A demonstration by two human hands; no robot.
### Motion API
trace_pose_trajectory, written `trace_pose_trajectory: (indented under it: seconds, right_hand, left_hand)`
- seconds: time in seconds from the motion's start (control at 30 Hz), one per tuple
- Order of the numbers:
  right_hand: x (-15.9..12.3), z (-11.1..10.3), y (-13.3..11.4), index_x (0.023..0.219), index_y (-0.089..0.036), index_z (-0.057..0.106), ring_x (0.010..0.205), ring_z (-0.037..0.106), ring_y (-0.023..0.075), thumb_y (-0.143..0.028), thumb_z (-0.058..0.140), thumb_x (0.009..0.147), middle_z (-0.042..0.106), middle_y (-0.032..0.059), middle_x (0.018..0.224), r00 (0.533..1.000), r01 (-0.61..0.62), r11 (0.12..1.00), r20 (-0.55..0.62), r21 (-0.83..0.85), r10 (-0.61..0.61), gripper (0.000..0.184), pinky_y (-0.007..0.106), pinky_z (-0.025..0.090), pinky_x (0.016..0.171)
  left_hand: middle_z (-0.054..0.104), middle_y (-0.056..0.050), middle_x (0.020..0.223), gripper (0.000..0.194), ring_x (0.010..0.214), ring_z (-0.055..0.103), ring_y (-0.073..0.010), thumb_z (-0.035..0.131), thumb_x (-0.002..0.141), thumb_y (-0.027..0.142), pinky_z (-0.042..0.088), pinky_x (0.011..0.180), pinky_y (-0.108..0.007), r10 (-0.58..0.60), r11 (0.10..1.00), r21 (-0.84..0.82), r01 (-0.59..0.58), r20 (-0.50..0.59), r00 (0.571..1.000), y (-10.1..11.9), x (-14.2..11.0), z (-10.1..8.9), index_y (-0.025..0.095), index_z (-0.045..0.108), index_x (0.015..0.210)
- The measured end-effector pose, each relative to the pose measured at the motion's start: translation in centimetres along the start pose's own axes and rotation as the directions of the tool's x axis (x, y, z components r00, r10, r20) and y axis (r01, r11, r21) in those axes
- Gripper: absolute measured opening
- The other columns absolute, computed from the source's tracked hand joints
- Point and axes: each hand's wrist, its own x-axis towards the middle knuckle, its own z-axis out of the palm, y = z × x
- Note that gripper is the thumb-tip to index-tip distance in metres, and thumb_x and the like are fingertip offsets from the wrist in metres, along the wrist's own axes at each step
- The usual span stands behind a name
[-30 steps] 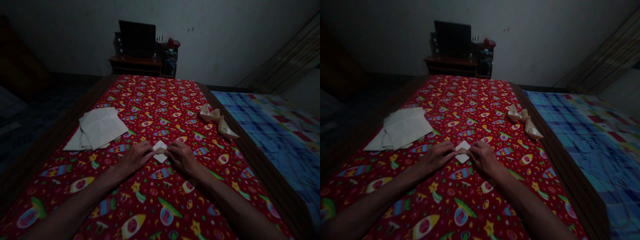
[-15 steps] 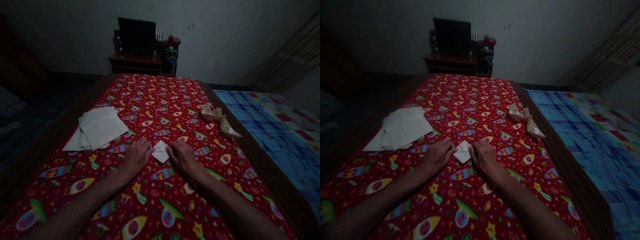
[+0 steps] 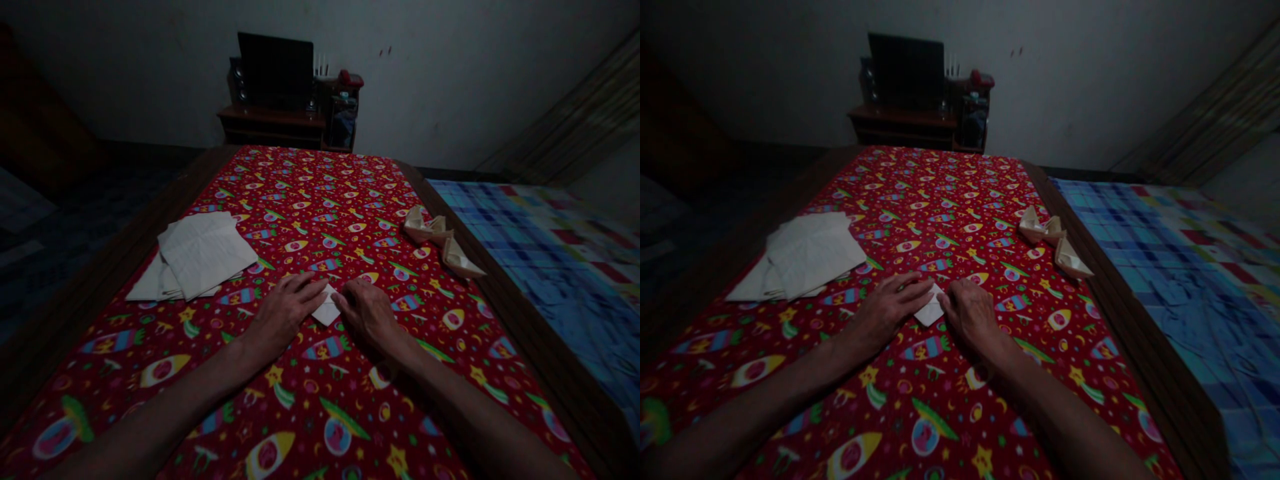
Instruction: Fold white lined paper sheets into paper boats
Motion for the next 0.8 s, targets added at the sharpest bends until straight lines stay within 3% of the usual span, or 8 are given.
trace_pose_trajectory:
  seconds: [0.07,0.23,0.33,0.4,0.47,0.6,0.7,0.8]
  right_hand:
    - [-0.1,-0.1,0.5,0.074,-0.018,0.056,0.062,0.050,0.0139,-0.032,0.049,0.089,0.057,0.0025,0.070,1.000,-0.005,1.000,-0.013,0.020,0.005,0.022,0.024,0.034,0.058]
    - [-0.8,-0.9,1.5,0.074,-0.016,0.057,0.061,0.053,0.0143,-0.029,0.053,0.087,0.059,0.0040,0.069,0.999,-0.011,0.994,-0.039,0.106,0.015,0.019,0.024,0.039,0.057]
    - [-1.3,-1.0,1.2,0.099,-0.014,0.061,0.089,0.059,0.0196,-0.021,0.047,0.089,0.066,0.0113,0.098,0.978,0.190,0.974,-0.107,0.125,-0.177,0.019,0.030,0.047,0.076]
    - [-1.7,-0.8,0.8,0.120,-0.015,0.054,0.115,0.051,0.0222,-0.016,0.041,0.090,0.057,0.0130,0.124,0.926,0.378,0.922,-0.051,0.085,-0.375,0.034,0.038,0.043,0.093]
    - [-2.2,-0.7,0.6,0.131,-0.015,0.046,0.127,0.041,0.0217,-0.015,0.039,0.091,0.049,0.0119,0.135,0.879,0.471,0.880,0.059,0.055,-0.474,0.041,0.043,0.036,0.103]
    - [-3.2,-1.2,1.0,0.133,-0.014,0.045,0.130,0.038,0.0204,-0.023,0.040,0.094,0.048,0.0100,0.136,0.890,0.439,0.898,0.132,0.010,-0.437,0.041,0.044,0.031,0.109]
    - [-3.8,-1.6,1.4,0.134,-0.014,0.044,0.129,0.039,0.0202,-0.023,0.038,0.095,0.049,0.0091,0.135,0.902,0.418,0.908,0.116,-0.002,-0.415,0.040,0.043,0.034,0.108]
    - [-4.1,-1.6,1.5,0.133,-0.012,0.043,0.127,0.043,0.0204,-0.021,0.038,0.095,0.052,0.0099,0.132,0.912,0.403,0.915,0.085,0.002,-0.402,0.040,0.043,0.036,0.106]
  left_hand:
    - [0.047,-0.001,0.138,0.048,0.131,0.031,-0.0244,0.045,0.084,0.005,0.028,0.105,-0.043,0.042,0.999,-0.016,-0.042,0.050,0.998,-0.1,-0.1,0.2,0.021,0.046,0.130]
    - [0.036,-0.001,0.146,0.073,0.136,0.025,-0.0216,0.042,0.070,-0.004,0.020,0.110,-0.044,0.011,0.999,-0.052,-0.004,0.138,0.990,-0.1,-0.8,0.2,0.020,0.035,0.138]
    - [0.031,0.000,0.149,0.079,0.138,0.021,-0.0200,0.040,0.066,-0.005,0.018,0.111,-0.043,-0.002,0.998,-0.067,0.014,0.176,0.984,0.2,-1.0,0.0,0.019,0.030,0.141]
    - [0.029,0.000,0.149,0.079,0.139,0.019,-0.0190,0.038,0.067,-0.005,0.019,0.111,-0.042,-0.016,0.998,-0.063,0.028,0.193,0.981,0.3,-1.1,0.0,0.019,0.028,0.141]
    - [0.027,0.000,0.150,0.078,0.139,0.020,-0.0188,0.038,0.068,-0.004,0.019,0.110,-0.042,-0.031,0.998,-0.051,0.042,0.206,0.978,0.5,-1.2,-0.1,0.019,0.026,0.142]
    - [0.026,-0.002,0.150,0.076,0.138,0.021,-0.0191,0.038,0.071,-0.001,0.016,0.111,-0.043,-0.041,0.999,-0.020,0.046,0.219,0.975,0.4,-1.8,-0.1,0.019,0.024,0.143]
    - [0.025,-0.003,0.151,0.078,0.138,0.021,-0.0193,0.039,0.070,-0.001,0.017,0.111,-0.042,-0.044,0.999,0.013,0.042,0.208,0.977,0.3,-2.6,-0.3,0.018,0.023,0.144]
    - [0.031,-0.004,0.148,0.074,0.137,0.023,-0.0219,0.039,0.069,-0.001,0.021,0.110,-0.044,-0.080,0.996,0.064,0.070,0.189,0.979,0.4,-3.1,-0.8,0.017,0.032,0.140]
